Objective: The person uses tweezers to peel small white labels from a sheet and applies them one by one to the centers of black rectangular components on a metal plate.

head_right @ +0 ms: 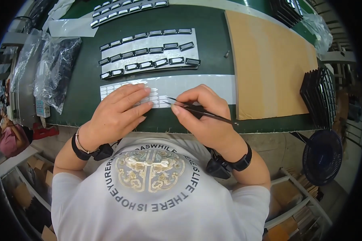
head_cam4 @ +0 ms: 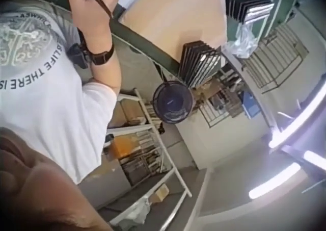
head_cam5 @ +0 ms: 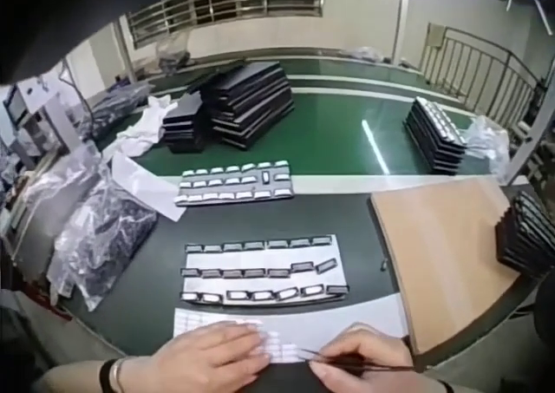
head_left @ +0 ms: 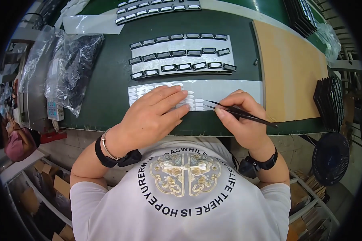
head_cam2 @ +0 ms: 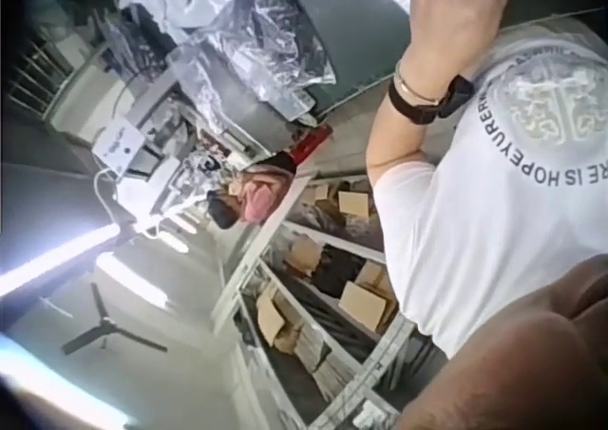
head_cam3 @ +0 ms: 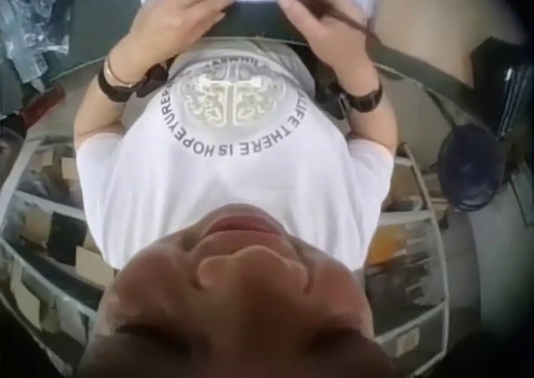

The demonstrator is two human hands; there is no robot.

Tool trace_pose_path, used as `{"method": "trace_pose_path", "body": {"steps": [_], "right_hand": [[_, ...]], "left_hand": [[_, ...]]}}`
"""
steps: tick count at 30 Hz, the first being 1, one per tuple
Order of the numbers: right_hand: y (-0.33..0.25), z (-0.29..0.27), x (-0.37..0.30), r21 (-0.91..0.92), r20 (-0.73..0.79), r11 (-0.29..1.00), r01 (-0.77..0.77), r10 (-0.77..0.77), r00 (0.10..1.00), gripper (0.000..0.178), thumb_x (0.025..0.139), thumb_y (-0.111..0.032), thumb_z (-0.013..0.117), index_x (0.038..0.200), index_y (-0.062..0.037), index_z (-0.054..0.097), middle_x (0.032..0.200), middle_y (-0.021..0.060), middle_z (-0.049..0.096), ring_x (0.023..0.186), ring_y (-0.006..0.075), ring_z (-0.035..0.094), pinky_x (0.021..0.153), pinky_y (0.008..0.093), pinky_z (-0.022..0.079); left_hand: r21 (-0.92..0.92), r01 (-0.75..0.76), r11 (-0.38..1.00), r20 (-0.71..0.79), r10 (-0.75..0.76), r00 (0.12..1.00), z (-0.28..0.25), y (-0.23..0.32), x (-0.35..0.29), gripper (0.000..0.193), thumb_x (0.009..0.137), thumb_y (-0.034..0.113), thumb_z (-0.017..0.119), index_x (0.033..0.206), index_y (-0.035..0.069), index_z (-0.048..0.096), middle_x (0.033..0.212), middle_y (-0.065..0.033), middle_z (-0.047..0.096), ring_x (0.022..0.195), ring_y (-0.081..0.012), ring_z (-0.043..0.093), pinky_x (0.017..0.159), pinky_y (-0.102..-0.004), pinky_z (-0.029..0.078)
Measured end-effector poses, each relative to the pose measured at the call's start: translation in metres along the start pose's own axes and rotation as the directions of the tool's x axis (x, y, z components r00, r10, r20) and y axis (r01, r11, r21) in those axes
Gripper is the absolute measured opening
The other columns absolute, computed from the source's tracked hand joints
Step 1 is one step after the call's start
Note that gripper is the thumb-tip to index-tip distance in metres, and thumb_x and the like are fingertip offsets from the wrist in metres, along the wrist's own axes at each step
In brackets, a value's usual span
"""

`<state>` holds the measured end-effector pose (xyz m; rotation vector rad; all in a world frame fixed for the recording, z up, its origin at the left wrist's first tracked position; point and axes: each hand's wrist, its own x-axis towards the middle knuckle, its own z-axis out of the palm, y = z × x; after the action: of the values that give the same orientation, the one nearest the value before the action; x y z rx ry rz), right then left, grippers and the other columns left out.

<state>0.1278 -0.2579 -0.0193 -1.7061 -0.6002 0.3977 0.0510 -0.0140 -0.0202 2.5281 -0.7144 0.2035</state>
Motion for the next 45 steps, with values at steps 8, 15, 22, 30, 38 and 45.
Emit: {"method": "trace_pose_path", "body": {"steps": [8,15,22,30,38,45], "right_hand": [[0.015,0.009,0.008,-0.298,0.046,0.926,0.232,-0.229,0.972,0.017,0.079,0.005,0.071,0.090,-0.0004,0.060,0.084,0.0093,0.063,0.078,0.0195,0.056,0.069,0.0299,0.045],[0.015,0.007,0.008,-0.306,0.046,0.925,0.225,-0.222,0.974,0.017,0.078,0.006,0.071,0.088,-0.0010,0.060,0.083,0.0090,0.063,0.077,0.0214,0.056,0.071,0.0315,0.044],[0.014,0.007,0.010,-0.326,0.050,0.918,0.227,-0.223,0.974,0.018,0.077,0.006,0.072,0.088,-0.0015,0.060,0.083,0.0089,0.064,0.078,0.0219,0.057,0.073,0.0325,0.044],[0.013,0.007,0.010,-0.323,0.050,0.926,0.196,-0.190,0.980,0.018,0.076,0.005,0.072,0.088,-0.0020,0.061,0.083,0.0086,0.065,0.078,0.0218,0.057,0.073,0.0323,0.043],[0.016,0.006,0.010,-0.296,0.057,0.928,0.226,-0.219,0.974,0.018,0.077,0.005,0.072,0.089,-0.0016,0.061,0.083,0.0081,0.065,0.077,0.0213,0.057,0.073,0.0321,0.043],[0.017,0.006,0.009,-0.280,0.023,0.938,0.203,-0.205,0.979,0.017,0.077,0.005,0.072,0.088,-0.0015,0.060,0.081,0.0076,0.063,0.076,0.0211,0.056,0.072,0.0320,0.044]], "left_hand": [[-0.037,0.029,0.999,0.031,-0.028,0.999,0.003,-0.013,-0.015,0.049,0.066,0.010,0.079,0.114,0.010,0.069,0.133,-0.0110,0.059,0.126,-0.0300,0.055,0.105,-0.0455,0.045],[-0.077,0.040,0.996,0.040,-0.037,0.999,0.003,-0.015,-0.017,0.050,0.067,0.011,0.079,0.116,0.011,0.069,0.135,-0.0102,0.058,0.128,-0.0289,0.054,0.107,-0.0452,0.043],[-0.085,0.041,0.996,0.049,-0.037,0.998,0.004,-0.016,-0.017,0.050,0.067,0.011,0.078,0.117,0.012,0.069,0.137,-0.0101,0.058,0.129,-0.0288,0.053,0.107,-0.0453,0.042],[-0.071,0.044,0.997,0.066,-0.040,0.997,0.003,-0.016,-0.017,0.049,0.068,0.012,0.078,0.117,0.012,0.069,0.137,-0.0101,0.057,0.130,-0.0288,0.052,0.107,-0.0452,0.042],[-0.040,0.045,0.998,0.069,-0.042,0.997,0.002,-0.015,-0.018,0.046,0.069,0.013,0.078,0.115,0.013,0.070,0.137,-0.0102,0.058,0.130,-0.0282,0.052,0.106,-0.0447,0.041],[-0.040,0.043,0.998,0.061,-0.041,0.997,0.002,-0.015,-0.017,0.046,0.069,0.013,0.078,0.114,0.012,0.070,0.136,-0.0100,0.058,0.129,-0.0278,0.053,0.106,-0.0444,0.041]]}}
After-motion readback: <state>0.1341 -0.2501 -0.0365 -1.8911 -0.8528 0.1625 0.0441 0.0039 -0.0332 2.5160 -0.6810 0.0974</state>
